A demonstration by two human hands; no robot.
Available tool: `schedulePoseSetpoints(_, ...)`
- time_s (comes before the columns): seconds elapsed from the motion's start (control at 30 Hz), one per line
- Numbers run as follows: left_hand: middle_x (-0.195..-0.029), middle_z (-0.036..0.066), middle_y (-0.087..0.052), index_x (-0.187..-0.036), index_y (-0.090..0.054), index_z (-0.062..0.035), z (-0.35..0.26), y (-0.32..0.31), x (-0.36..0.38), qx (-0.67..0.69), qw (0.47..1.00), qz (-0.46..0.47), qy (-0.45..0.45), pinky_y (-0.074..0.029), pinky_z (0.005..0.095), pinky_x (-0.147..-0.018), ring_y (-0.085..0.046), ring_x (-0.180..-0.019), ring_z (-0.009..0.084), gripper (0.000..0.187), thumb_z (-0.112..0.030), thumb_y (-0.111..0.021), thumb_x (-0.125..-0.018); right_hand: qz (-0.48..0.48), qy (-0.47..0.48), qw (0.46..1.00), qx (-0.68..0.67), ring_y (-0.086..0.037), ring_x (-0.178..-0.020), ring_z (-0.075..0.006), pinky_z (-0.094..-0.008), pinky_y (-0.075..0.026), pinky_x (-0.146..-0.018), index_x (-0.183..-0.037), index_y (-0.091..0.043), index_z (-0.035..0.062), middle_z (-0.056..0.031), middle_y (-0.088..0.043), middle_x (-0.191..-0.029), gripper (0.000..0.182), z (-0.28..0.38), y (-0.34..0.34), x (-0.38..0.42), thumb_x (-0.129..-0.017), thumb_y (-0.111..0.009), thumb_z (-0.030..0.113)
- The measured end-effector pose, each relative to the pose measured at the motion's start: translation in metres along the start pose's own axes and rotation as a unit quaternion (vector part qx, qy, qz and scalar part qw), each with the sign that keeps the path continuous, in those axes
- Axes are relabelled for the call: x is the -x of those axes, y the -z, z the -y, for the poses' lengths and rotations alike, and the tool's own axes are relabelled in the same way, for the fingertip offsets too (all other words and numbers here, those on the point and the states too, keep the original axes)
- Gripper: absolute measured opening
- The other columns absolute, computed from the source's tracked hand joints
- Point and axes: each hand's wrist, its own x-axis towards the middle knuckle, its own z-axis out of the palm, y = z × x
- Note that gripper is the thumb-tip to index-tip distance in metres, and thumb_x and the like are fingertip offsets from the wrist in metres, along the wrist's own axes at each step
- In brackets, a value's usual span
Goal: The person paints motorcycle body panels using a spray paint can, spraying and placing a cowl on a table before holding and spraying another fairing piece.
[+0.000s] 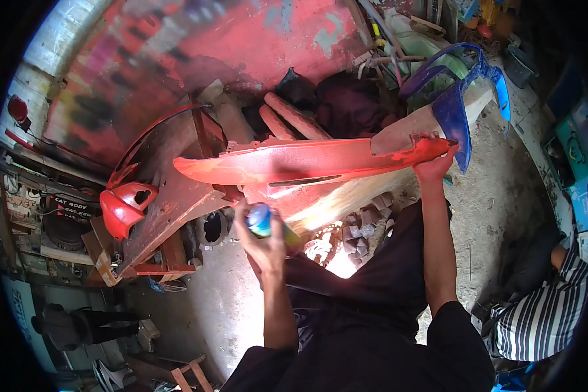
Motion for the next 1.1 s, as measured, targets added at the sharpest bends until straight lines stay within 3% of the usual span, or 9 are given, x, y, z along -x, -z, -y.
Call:
schedulePoseSetpoints(0.1,-0.107,0.017,-0.059,-0.119,-0.053,0.0001,0.004,-0.017,0.022,-0.038,0.987,0.033,-0.151,-0.047,0.039,-0.088,-0.058,-0.096,0.0278,0.054,-0.005,-0.077,-0.071,-0.003,0.002,1.0,0.006,-0.055,-0.098,-0.025,-0.054,-0.032,-0.109,-0.1,-0.053,0.0084,-0.0045,-0.056,-0.093,0.065,-0.001,-0.002,0.001,-0.085,-0.051,0.071)
schedulePoseSetpoints(0.2,-0.105,0.018,-0.057,-0.124,-0.051,0.0022,-0.008,-0.012,0.029,-0.028,0.98,0.068,-0.184,-0.046,0.0386,-0.084,-0.057,-0.093,0.0278,0.059,-0.003,-0.075,-0.071,-0.026,0.018,0.999,0.024,-0.055,-0.099,-0.025,-0.0537,-0.032,-0.109,-0.1,-0.053,0.0084,-0.0047,-0.056,-0.093,0.065,0.0,-0.001,0.001,-0.084,-0.051,0.071)
schedulePoseSetpoints(0.33,-0.108,0.016,-0.056,-0.134,-0.046,0.0025,-0.013,0.008,0.003,-0.11,0.986,-0.084,-0.092,-0.045,0.0384,-0.087,-0.055,-0.097,0.0258,0.062,-0.008,-0.072,-0.078,0.022,-0.012,1.0,-0.015,-0.055,-0.1,-0.0254,-0.0539,-0.032,-0.109,-0.099,-0.054,0.0084,-0.0041,-0.057,-0.093,0.065,0.003,0.005,-0.001,-0.084,-0.052,0.071)
schedulePoseSetpoints(0.47,-0.112,0.02,-0.06,-0.133,-0.048,0.0028,0.019,0.03,-0.02,-0.184,0.96,-0.179,-0.111,-0.046,0.0405,-0.091,-0.058,-0.101,0.0268,0.06,-0.009,-0.073,-0.08,0.002,-0.012,1.0,-0.013,-0.055,-0.1,-0.0255,-0.054,-0.031,-0.109,-0.099,-0.054,0.0084,-0.0035,-0.057,-0.093,0.065,0.001,0.001,0.0,-0.084,-0.051,0.071)
schedulePoseSetpoints(0.6,-0.109,0.019,-0.06,-0.126,-0.052,0.0023,0.03,0.035,-0.005,-0.085,0.985,-0.143,-0.044,-0.046,0.0391,-0.089,-0.059,-0.099,0.0278,0.052,-0.01,-0.073,-0.08,0.019,-0.014,1.0,-0.021,-0.055,-0.101,-0.0252,-0.0541,-0.031,-0.109,-0.099,-0.054,0.0083,-0.0038,-0.057,-0.094,0.065,0.001,0.005,-0.002,-0.084,-0.05,0.071)
schedulePoseSetpoints(0.73,-0.112,0.016,-0.056,-0.129,-0.05,0.0018,0.023,0.036,0.021,-0.111,0.986,-0.026,-0.124,-0.044,0.0414,-0.092,-0.055,-0.101,0.0266,0.06,-0.013,-0.074,-0.077,-0.001,0.001,1.0,0.006,-0.055,-0.101,-0.0249,-0.0545,-0.032,-0.108,-0.1,-0.052,0.0083,-0.0039,-0.056,-0.094,0.066,-0.002,-0.001,-0.001,-0.084,-0.049,0.072)
schedulePoseSetpoints(0.93,-0.127,0.017,-0.055,-0.135,-0.046,0.0014,0.028,0.064,-0.014,-0.127,0.969,-0.209,-0.027,-0.044,0.0387,-0.098,-0.056,-0.11,0.0265,0.056,-0.016,-0.07,-0.087,0.009,-0.01,1.0,-0.015,-0.055,-0.101,-0.0257,-0.0551,-0.032,-0.108,-0.1,-0.052,0.0082,-0.0041,-0.056,-0.094,0.066,0.001,0.004,-0.001,-0.085,-0.047,0.073)
schedulePoseSetpoints(1.0,-0.126,0.017,-0.055,-0.134,-0.047,0.0006,0.039,0.07,-0.015,-0.098,0.974,-0.205,-0.007,-0.044,0.0395,-0.097,-0.056,-0.109,0.0268,0.055,-0.015,-0.07,-0.086,0.001,-0.004,1.0,-0.013,-0.055,-0.101,-0.0262,-0.0552,-0.032,-0.108,-0.1,-0.053,0.008,-0.0042,-0.056,-0.094,0.066,-0.001,0.003,0.0,-0.086,-0.046,0.072)
schedulePoseSetpoints(1.1,-0.126,0.016,-0.054,-0.134,-0.047,-0.001,0.03,0.06,0.0,-0.11,0.988,-0.041,-0.097,-0.041,0.0388,-0.099,-0.053,-0.112,0.0256,0.06,-0.017,-0.073,-0.083,-0.009,-0.001,1.0,-0.004,-0.055,-0.102,-0.0269,-0.0553,-0.032,-0.108,-0.1,-0.053,0.0077,-0.0045,-0.057,-0.094,0.067,0.001,0.004,-0.002,-0.086,-0.046,0.072)
